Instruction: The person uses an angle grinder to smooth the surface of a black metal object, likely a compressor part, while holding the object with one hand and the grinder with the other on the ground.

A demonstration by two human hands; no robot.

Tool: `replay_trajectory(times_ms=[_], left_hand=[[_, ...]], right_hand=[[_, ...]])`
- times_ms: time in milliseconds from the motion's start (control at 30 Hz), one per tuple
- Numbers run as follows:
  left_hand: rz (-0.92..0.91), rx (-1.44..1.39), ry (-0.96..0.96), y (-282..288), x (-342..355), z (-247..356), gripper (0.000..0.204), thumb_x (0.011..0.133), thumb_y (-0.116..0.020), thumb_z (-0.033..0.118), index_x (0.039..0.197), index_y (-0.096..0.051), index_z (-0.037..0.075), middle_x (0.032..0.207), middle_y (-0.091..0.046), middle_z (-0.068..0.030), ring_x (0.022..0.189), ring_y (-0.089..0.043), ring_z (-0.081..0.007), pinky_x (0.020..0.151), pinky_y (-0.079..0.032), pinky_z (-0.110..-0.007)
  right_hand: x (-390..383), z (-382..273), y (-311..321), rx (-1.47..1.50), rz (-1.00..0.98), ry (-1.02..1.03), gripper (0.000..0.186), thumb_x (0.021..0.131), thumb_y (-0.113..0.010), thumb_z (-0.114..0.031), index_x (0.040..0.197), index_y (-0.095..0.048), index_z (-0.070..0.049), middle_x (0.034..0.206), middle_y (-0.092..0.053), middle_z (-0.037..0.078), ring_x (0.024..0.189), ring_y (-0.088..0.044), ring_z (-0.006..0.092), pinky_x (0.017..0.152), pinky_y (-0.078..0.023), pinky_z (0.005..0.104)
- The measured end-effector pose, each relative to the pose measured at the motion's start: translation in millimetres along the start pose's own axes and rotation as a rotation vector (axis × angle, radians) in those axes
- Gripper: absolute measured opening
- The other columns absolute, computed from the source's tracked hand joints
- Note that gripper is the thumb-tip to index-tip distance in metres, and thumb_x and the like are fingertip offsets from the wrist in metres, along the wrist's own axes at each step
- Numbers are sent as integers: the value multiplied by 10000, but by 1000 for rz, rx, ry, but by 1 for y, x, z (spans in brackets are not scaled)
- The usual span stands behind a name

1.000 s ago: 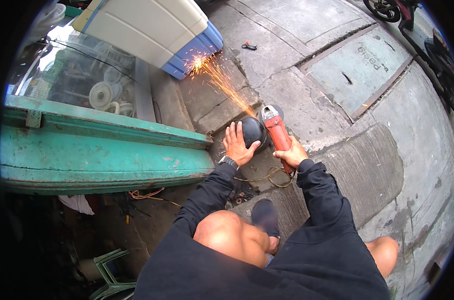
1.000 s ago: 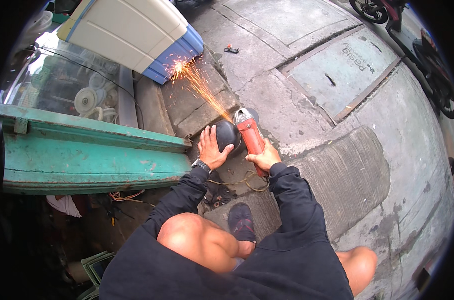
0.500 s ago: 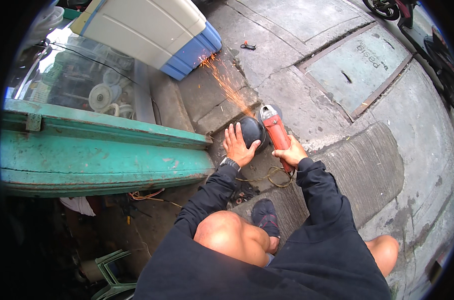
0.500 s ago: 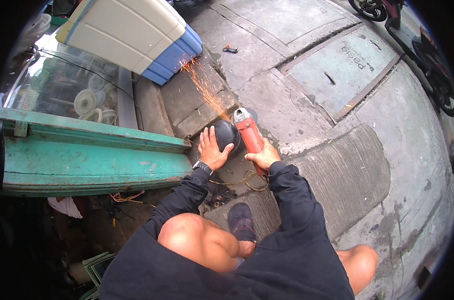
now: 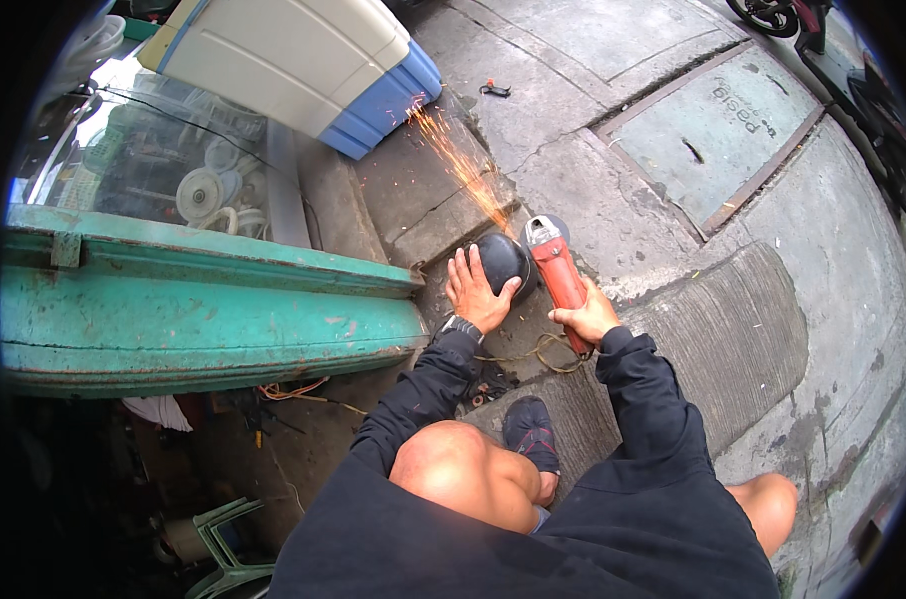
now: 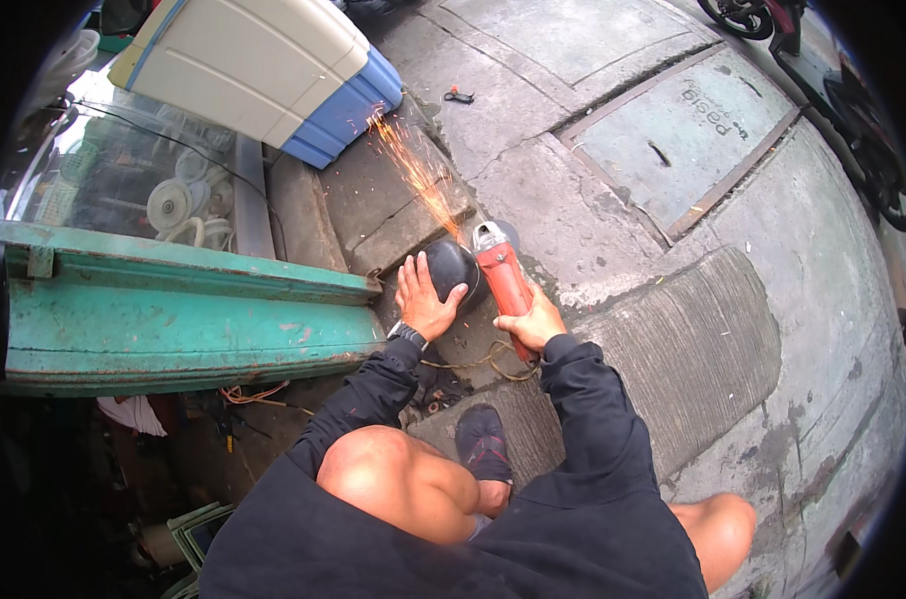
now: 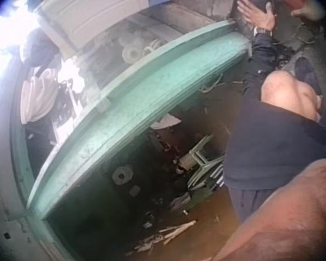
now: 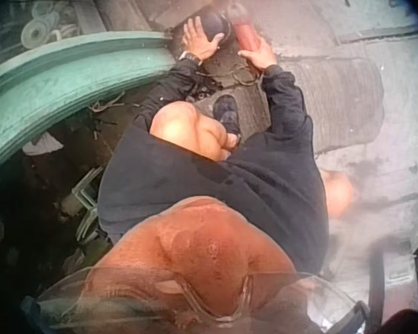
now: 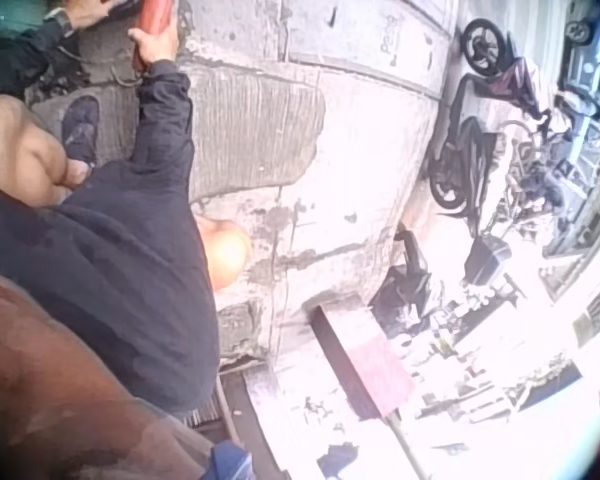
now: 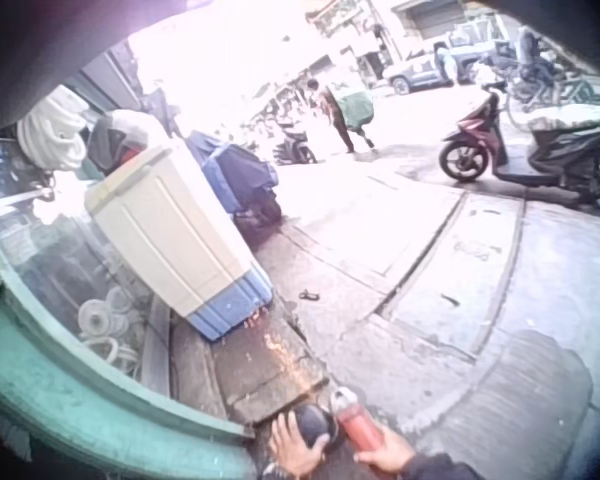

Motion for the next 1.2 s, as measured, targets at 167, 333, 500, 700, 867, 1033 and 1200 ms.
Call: replay_trajectory(times_ms=[167, 333, 500, 700, 867, 1033, 1200], left_hand=[[-12, -8, 24, 2, -1, 5, 1099, 906, -710, 644, 1679, -169, 80, 1706, -210, -277, 1580, -178, -491, 1231, -207, -652], [-36, -33, 35, 0, 1, 1, 1100, 912, -696, 645, 1682, -156, 74, 1710, -183, -286, 1578, -151, -510, 1231, -177, -664], [-64, -45, 8, -1, 3, 2, 1086, 923, -688, 616, 1683, -141, 66, 1709, -163, -296, 1574, -134, -525, 1228, -165, -674], [-31, -15, 22, 0, 0, -3, 1065, 926, -693, 595, 1677, -154, 66, 1699, -199, -289, 1569, -170, -508, 1213, -213, -678], [-24, -18, 48, 1, -2, 0, 1056, 930, -691, 594, 1675, -163, 63, 1693, -210, -294, 1563, -180, -508, 1207, -218, -680], [-21, -37, 59, 0, -2, 4, 1051, 931, -680, 611, 1672, -171, 66, 1691, -203, -295, 1552, -186, -516, 1189, -216, -699], [-7, -45, 93, -1, -6, 2, 1045, 929, -675, 628, 1668, -184, 75, 1689, -200, -293, 1543, -198, -514, 1160, -231, -724]], right_hand=[[19, 11, -4, -35, 28, 26, 873, 720, -937, -275, 1414, -505, 33, 1215, -693, 200, 1046, -704, 287, 914, -562, 398], [37, 6, -11, -45, 35, 63, 784, 742, -933, -219, 1370, -526, 13, 1118, -706, 156, 901, -713, 236, 803, -587, 385], [43, 16, -11, -21, 35, 73, 795, 740, -934, -215, 1384, -525, 11, 1126, -704, 153, 920, -707, 235, 819, -584, 386], [11, 3, -5, -69, -21, -2, 1161, 683, -943, -387, 1558, -359, 104, 1404, -626, 293, 1293, -642, 361, 1105, -492, 396], [6, 3, -4, -8, -18, -23, 1151, 683, -946, -378, 1551, -367, 107, 1387, -636, 293, 1281, -650, 362, 1097, -498, 390], [23, 7, -6, -68, 33, 41, 872, 727, -939, -217, 1438, -493, 18, 1217, -696, 196, 1009, -717, 268, 848, -585, 384], [36, 8, -11, -54, -3, 25, 851, 726, -934, -213, 1424, -504, 14, 1193, -698, 185, 1022, -705, 271, 895, -571, 397]])
Point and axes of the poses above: each hand's wrist, its own x-axis towards the middle knuckle, its own y-axis out of the back of the hand, z = x × y, the point moved 6 cm from there along x, towards the middle knuckle
